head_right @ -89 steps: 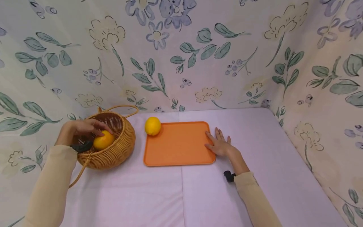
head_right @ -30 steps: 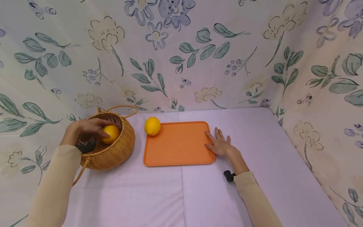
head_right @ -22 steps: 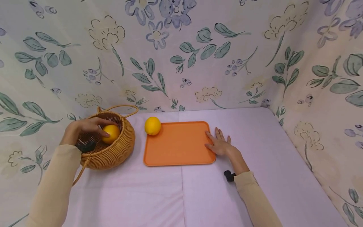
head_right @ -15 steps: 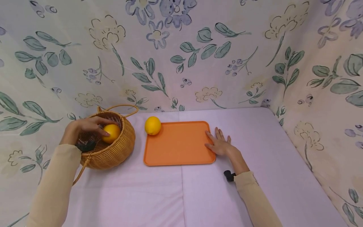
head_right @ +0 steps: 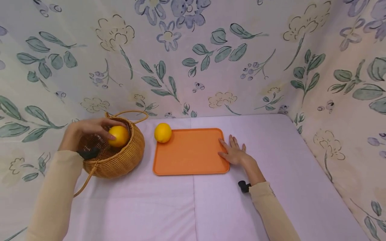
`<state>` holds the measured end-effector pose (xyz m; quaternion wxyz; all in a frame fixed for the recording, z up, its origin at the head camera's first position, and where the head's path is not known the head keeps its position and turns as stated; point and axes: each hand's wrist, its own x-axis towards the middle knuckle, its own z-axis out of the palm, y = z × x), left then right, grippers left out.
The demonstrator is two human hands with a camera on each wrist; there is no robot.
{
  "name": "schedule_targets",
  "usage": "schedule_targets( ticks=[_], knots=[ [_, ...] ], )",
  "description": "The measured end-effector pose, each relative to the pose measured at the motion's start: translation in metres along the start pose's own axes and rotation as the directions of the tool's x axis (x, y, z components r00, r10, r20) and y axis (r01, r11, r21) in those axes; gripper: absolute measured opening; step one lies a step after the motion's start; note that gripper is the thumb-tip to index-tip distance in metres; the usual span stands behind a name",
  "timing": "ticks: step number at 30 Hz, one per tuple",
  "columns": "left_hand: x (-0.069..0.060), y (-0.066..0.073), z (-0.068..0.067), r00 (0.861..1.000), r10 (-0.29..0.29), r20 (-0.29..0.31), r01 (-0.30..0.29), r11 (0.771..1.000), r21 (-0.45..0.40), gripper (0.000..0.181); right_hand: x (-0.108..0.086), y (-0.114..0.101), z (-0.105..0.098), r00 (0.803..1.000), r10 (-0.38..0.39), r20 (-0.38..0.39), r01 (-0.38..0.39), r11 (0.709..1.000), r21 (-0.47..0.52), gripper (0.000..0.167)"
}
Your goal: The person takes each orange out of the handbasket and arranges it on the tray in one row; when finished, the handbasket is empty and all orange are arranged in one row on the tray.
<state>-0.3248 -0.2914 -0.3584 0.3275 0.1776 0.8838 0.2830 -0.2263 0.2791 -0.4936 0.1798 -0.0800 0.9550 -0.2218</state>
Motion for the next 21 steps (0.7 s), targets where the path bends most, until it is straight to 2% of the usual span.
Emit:
schedule_targets(
  ticks=[2, 7, 12, 17, 19, 21],
  knots=[
    [-0.004, 0.003, -0.002, 1.0, -0.012, -0.006, 0.012, 1.0, 0.002, 0.069, 0.0, 0.0, 0.0, 1.0, -0.001, 0.001, 0.001, 1.0, 0.0, 0.074],
    [-0.012, 0.01, -0.009, 0.999, 0.031, -0.014, -0.031, 0.999, 0.017, 0.067, -0.001, 0.0, 0.0, 1.0, -0.003, -0.002, 0.003, 1.0, 0.008, 0.074],
    [-0.023, 0.019, -0.014, 0.99, 0.104, -0.099, -0.105, 0.994, -0.008, 0.067, -0.002, -0.001, 0.0, 1.0, 0.0, -0.003, 0.0, 1.0, 0.011, 0.073],
    [-0.029, 0.034, -0.016, 0.97, 0.179, -0.164, -0.187, 0.982, -0.033, 0.066, -0.002, -0.002, 0.0, 1.0, 0.006, -0.002, -0.006, 1.0, 0.012, 0.073],
    [-0.029, 0.041, -0.015, 0.957, 0.224, -0.186, -0.233, 0.972, -0.029, 0.065, -0.003, -0.002, 0.0, 1.0, 0.007, -0.003, -0.007, 1.0, 0.009, 0.073],
    [-0.027, 0.049, -0.014, 0.934, 0.279, -0.222, -0.291, 0.956, -0.021, 0.065, -0.002, -0.002, 0.0, 1.0, 0.007, -0.002, -0.007, 1.0, 0.007, 0.072]
  ],
)
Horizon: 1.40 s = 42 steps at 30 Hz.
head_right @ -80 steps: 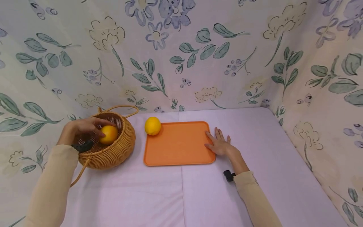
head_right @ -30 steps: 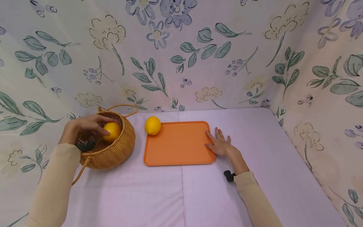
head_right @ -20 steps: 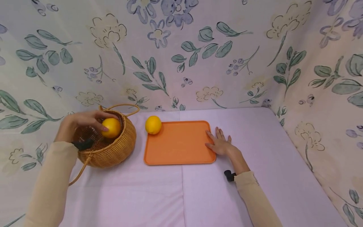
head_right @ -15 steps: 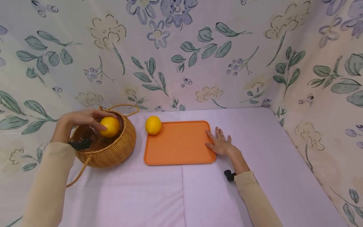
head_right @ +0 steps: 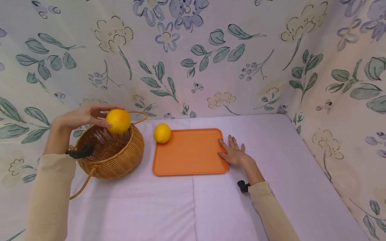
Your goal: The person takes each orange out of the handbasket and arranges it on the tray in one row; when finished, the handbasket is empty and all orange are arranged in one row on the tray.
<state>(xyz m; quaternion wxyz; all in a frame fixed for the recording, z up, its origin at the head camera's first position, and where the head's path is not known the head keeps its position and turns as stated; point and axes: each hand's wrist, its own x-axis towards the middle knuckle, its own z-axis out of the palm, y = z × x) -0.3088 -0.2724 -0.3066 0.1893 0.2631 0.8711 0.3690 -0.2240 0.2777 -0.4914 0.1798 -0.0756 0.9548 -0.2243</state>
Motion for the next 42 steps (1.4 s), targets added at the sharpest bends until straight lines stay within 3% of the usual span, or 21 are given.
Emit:
schedule_targets(
  ticks=[3, 8, 10, 15, 18, 26, 36, 42],
  knots=[
    [0.005, 0.016, 0.007, 0.997, 0.024, -0.069, -0.025, 0.999, -0.021, 0.066, 0.001, 0.0, 0.0, 1.0, 0.002, 0.0, -0.002, 1.0, 0.0, 0.072],
    [0.021, 0.047, 0.027, 0.985, -0.051, -0.165, 0.034, 0.994, -0.106, 0.067, 0.001, -0.001, 0.0, 1.0, 0.001, -0.002, -0.001, 1.0, 0.005, 0.073],
    [0.03, 0.055, 0.037, 0.985, -0.042, -0.168, 0.02, 0.991, -0.13, 0.067, 0.001, -0.001, 0.0, 1.0, 0.0, -0.003, 0.0, 1.0, 0.009, 0.073],
    [0.054, 0.066, 0.062, 0.987, 0.053, -0.155, -0.074, 0.988, -0.133, 0.068, 0.002, -0.002, 0.0, 1.0, -0.004, -0.004, 0.004, 1.0, 0.01, 0.072],
    [0.067, 0.071, 0.078, 0.989, 0.076, -0.13, -0.093, 0.987, -0.128, 0.069, 0.001, -0.002, -0.001, 1.0, -0.004, -0.004, 0.004, 1.0, 0.012, 0.072],
    [0.104, 0.067, 0.121, 0.988, 0.14, -0.059, -0.147, 0.981, -0.128, 0.067, 0.001, -0.001, 0.001, 1.0, 0.003, -0.004, -0.003, 1.0, 0.011, 0.072],
    [0.143, 0.058, 0.168, 0.996, 0.094, -0.013, -0.094, 0.993, -0.072, 0.065, 0.001, 0.0, 0.001, 1.0, -0.003, -0.004, 0.003, 1.0, 0.014, 0.072],
    [0.158, 0.057, 0.19, 0.998, 0.054, 0.031, -0.053, 0.998, -0.034, 0.068, 0.0, 0.0, 0.0, 1.0, -0.005, -0.005, 0.005, 1.0, 0.007, 0.071]
  ],
)
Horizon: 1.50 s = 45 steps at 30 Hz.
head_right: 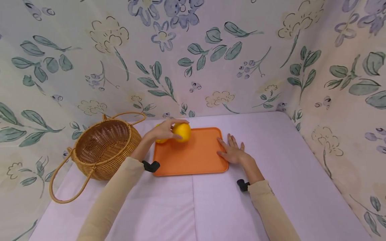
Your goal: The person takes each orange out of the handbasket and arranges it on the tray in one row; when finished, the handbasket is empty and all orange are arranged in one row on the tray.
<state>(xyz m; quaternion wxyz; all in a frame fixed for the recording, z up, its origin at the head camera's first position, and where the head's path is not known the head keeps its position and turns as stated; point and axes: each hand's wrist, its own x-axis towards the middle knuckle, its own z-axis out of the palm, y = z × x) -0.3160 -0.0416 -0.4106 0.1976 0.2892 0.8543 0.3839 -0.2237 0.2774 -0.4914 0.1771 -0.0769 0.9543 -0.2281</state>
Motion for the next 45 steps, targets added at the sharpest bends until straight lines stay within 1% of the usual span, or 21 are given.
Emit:
schedule_targets(
  ticks=[4, 7, 11, 13, 20, 27, 30, 33, 39, 45],
  knots=[
    [0.006, 0.0, 0.009, 1.0, -0.013, 0.007, 0.013, 0.999, 0.036, 0.067, -0.001, 0.0, -0.001, 1.0, -0.003, -0.002, 0.003, 1.0, 0.007, 0.071],
    [0.011, 0.0, 0.015, 1.0, -0.019, 0.019, 0.017, 0.997, 0.078, 0.067, -0.001, 0.0, 0.0, 1.0, 0.002, 0.001, -0.002, 1.0, 0.006, 0.071],
    [0.016, -0.004, 0.02, 0.999, -0.034, 0.033, 0.03, 0.993, 0.114, 0.067, 0.0, 0.001, 0.001, 1.0, 0.007, 0.002, -0.007, 1.0, 0.001, 0.071],
    [0.016, -0.006, 0.022, 0.998, -0.045, 0.035, 0.04, 0.993, 0.114, 0.068, 0.001, 0.001, 0.001, 1.0, 0.005, -0.001, -0.005, 1.0, 0.004, 0.071],
    [0.016, -0.013, 0.022, 0.997, -0.072, 0.037, 0.069, 0.996, 0.061, 0.068, 0.0, 0.0, 0.001, 1.0, 0.005, 0.002, -0.005, 1.0, 0.005, 0.071],
    [0.013, -0.015, 0.022, 0.996, -0.072, 0.043, 0.07, 0.997, 0.037, 0.068, 0.0, -0.001, 0.0, 1.0, 0.015, 0.002, -0.015, 1.0, 0.0, 0.072],
    [0.012, -0.016, 0.024, 0.996, -0.079, 0.035, 0.077, 0.996, 0.049, 0.069, 0.001, -0.001, 0.0, 1.0, 0.011, 0.003, -0.011, 1.0, 0.001, 0.072],
    [0.012, -0.016, 0.026, 0.997, -0.079, 0.02, 0.077, 0.994, 0.082, 0.071, 0.0, 0.0, 0.0, 1.0, 0.012, 0.004, -0.012, 1.0, 0.003, 0.072],
    [0.012, -0.015, 0.029, 0.998, -0.051, -0.022, 0.053, 0.99, 0.132, 0.072, 0.001, 0.0, 0.001, 1.0, 0.02, 0.0, -0.02, 1.0, -0.001, 0.072],
    [0.011, -0.019, 0.031, 0.999, -0.035, -0.036, 0.038, 0.994, 0.105, 0.068, 0.001, 0.002, 0.001, 1.0, 0.015, -0.004, -0.015, 1.0, -0.006, 0.072]
  ],
)
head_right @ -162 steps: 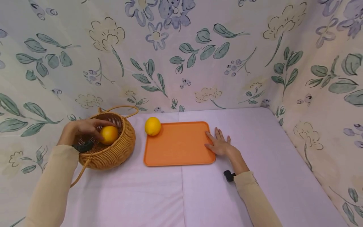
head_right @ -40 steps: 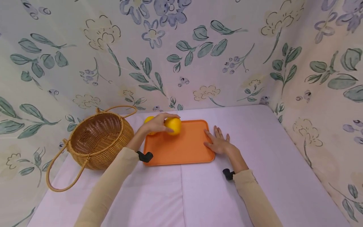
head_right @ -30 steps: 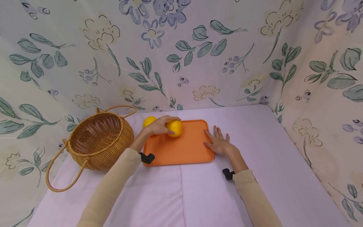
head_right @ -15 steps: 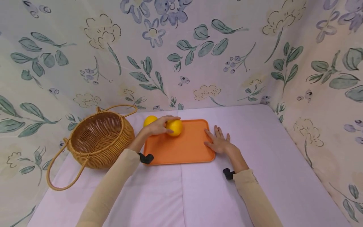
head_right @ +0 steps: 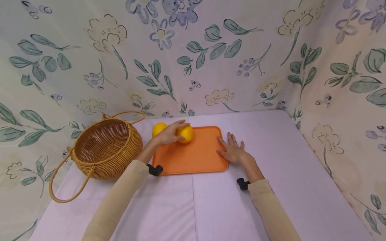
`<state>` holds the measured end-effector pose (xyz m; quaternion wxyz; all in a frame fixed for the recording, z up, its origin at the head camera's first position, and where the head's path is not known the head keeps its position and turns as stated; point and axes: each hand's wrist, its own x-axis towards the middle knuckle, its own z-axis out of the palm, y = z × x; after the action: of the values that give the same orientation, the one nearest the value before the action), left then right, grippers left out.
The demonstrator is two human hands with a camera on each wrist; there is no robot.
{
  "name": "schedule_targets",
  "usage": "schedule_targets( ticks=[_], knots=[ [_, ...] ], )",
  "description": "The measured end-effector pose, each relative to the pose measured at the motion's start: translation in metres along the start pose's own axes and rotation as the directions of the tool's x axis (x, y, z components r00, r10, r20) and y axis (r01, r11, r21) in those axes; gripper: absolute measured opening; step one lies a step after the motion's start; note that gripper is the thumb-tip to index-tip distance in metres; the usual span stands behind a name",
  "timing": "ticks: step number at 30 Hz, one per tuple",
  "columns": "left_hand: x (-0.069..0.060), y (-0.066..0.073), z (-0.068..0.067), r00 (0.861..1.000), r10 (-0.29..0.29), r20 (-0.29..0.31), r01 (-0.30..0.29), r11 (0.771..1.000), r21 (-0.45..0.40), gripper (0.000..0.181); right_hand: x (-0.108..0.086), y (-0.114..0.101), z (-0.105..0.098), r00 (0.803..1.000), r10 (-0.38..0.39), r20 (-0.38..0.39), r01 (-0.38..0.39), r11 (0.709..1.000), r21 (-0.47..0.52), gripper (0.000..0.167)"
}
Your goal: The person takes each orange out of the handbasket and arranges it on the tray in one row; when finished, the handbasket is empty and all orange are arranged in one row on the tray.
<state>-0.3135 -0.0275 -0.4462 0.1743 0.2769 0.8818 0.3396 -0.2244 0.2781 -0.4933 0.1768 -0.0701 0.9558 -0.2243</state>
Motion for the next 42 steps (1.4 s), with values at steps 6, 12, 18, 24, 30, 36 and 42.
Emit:
schedule_targets(
  ticks=[6, 12, 18, 24, 30, 36, 42],
  knots=[
    [-0.002, -0.003, -0.002, 1.0, 0.011, -0.013, -0.011, 1.0, -0.023, 0.068, -0.001, -0.001, -0.002, 1.0, 0.001, 0.004, -0.001, 1.0, 0.0, 0.071],
    [-0.003, -0.007, -0.005, 0.999, 0.003, -0.038, -0.003, 1.0, 0.008, 0.068, -0.002, -0.002, -0.003, 1.0, -0.013, 0.006, 0.013, 1.0, 0.016, 0.072],
    [-0.005, -0.01, -0.007, 0.998, -0.016, -0.066, 0.021, 0.997, 0.073, 0.068, -0.003, -0.002, -0.001, 1.0, -0.017, 0.005, 0.017, 0.999, 0.032, 0.072],
    [-0.006, -0.01, -0.009, 0.998, -0.011, -0.062, 0.018, 0.994, 0.111, 0.068, -0.001, -0.003, 0.0, 1.0, -0.01, 0.009, 0.01, 1.0, 0.022, 0.071],
    [-0.008, -0.008, -0.012, 0.998, -0.013, -0.069, 0.024, 0.988, 0.154, 0.067, 0.001, -0.001, 0.002, 1.0, 0.0, 0.009, 0.0, 1.0, 0.002, 0.071],
    [-0.01, -0.005, -0.017, 0.997, -0.014, -0.073, 0.028, 0.981, 0.194, 0.066, 0.001, -0.001, 0.001, 1.0, -0.003, 0.01, 0.003, 1.0, 0.011, 0.071],
    [-0.009, -0.014, -0.019, 0.996, 0.022, -0.088, -0.006, 0.983, 0.186, 0.065, 0.001, 0.0, 0.0, 1.0, -0.005, 0.014, 0.005, 1.0, 0.01, 0.071]
  ],
)
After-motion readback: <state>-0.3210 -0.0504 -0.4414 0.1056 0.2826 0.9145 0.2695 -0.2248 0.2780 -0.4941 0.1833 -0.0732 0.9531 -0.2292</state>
